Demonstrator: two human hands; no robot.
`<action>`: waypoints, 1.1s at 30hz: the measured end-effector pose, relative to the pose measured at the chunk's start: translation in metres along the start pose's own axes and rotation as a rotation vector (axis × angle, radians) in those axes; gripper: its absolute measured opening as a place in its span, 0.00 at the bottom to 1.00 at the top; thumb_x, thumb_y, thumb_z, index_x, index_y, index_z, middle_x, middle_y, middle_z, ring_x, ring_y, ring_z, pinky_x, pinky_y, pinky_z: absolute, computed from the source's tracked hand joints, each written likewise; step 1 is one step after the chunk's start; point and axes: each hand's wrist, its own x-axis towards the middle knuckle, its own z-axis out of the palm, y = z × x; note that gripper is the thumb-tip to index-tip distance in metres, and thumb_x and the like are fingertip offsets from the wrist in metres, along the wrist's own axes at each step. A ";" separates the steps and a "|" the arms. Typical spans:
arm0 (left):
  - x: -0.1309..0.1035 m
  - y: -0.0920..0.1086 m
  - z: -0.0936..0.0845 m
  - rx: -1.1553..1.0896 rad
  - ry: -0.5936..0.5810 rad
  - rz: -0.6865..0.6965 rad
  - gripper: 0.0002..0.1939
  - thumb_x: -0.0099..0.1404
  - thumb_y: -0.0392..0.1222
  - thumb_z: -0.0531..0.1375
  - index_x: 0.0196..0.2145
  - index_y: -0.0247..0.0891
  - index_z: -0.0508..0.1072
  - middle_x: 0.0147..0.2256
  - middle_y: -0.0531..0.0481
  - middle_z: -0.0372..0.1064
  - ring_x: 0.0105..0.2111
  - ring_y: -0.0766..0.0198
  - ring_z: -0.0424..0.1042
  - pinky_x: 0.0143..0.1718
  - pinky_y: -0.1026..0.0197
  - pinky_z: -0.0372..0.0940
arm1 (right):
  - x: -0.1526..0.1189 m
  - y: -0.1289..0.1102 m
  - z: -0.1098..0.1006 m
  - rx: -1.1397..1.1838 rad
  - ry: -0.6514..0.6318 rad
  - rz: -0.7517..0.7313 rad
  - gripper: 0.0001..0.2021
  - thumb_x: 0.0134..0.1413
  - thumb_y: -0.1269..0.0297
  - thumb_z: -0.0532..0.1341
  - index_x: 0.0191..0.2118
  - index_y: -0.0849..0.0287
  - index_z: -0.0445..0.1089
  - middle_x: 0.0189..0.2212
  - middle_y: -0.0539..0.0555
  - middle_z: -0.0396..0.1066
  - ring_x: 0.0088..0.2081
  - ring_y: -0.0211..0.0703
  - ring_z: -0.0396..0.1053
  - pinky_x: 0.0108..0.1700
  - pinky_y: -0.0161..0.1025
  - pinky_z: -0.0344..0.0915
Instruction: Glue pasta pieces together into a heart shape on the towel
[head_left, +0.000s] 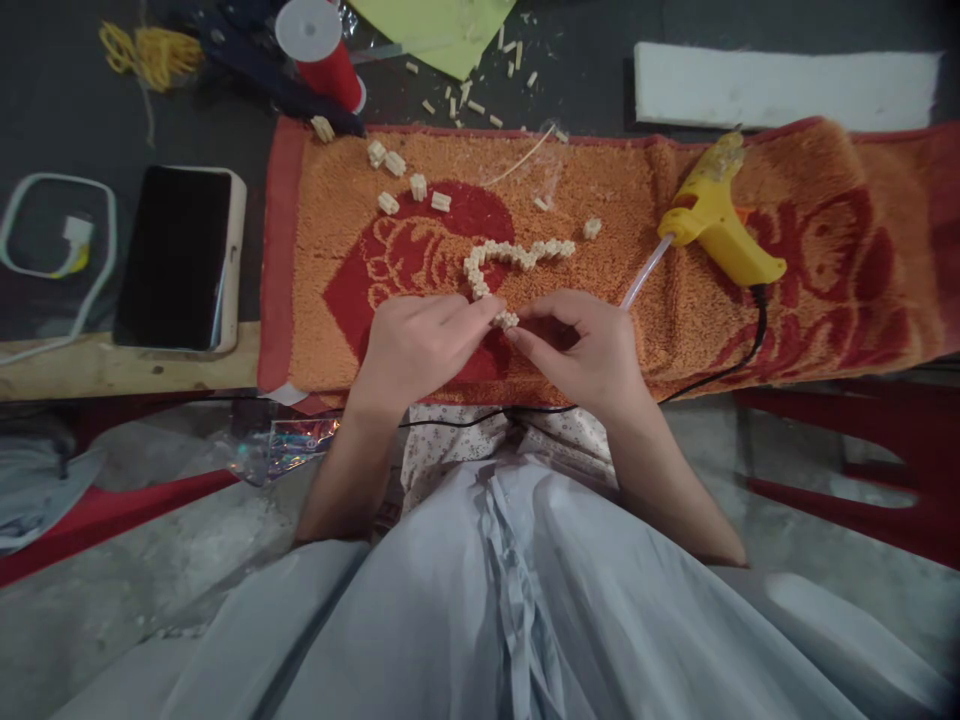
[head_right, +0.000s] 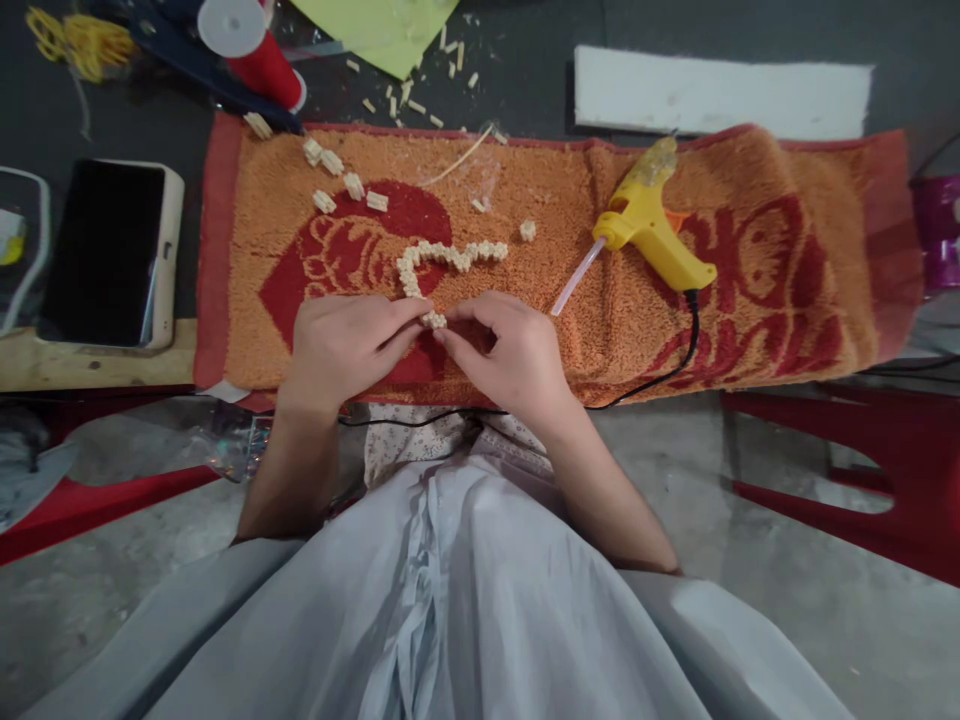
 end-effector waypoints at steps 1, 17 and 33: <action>0.000 0.000 0.000 0.007 -0.004 0.003 0.15 0.73 0.44 0.49 0.48 0.46 0.74 0.33 0.50 0.76 0.31 0.64 0.74 0.33 0.60 0.63 | 0.000 0.000 0.000 0.000 0.005 -0.004 0.06 0.55 0.60 0.64 0.33 0.56 0.74 0.29 0.50 0.75 0.31 0.41 0.70 0.36 0.39 0.67; -0.003 0.003 0.000 0.021 0.065 0.017 0.13 0.73 0.42 0.51 0.48 0.41 0.74 0.33 0.50 0.78 0.32 0.64 0.76 0.32 0.62 0.64 | 0.000 0.000 0.001 -0.025 -0.014 -0.042 0.05 0.56 0.63 0.63 0.32 0.58 0.74 0.29 0.52 0.74 0.31 0.41 0.70 0.35 0.38 0.65; -0.028 0.007 -0.005 -0.205 0.027 -0.188 0.12 0.71 0.43 0.54 0.41 0.41 0.78 0.33 0.51 0.78 0.33 0.66 0.76 0.37 0.65 0.65 | -0.008 -0.003 -0.010 -0.060 -0.098 -0.061 0.06 0.59 0.68 0.60 0.40 0.59 0.73 0.32 0.53 0.74 0.33 0.40 0.71 0.34 0.35 0.65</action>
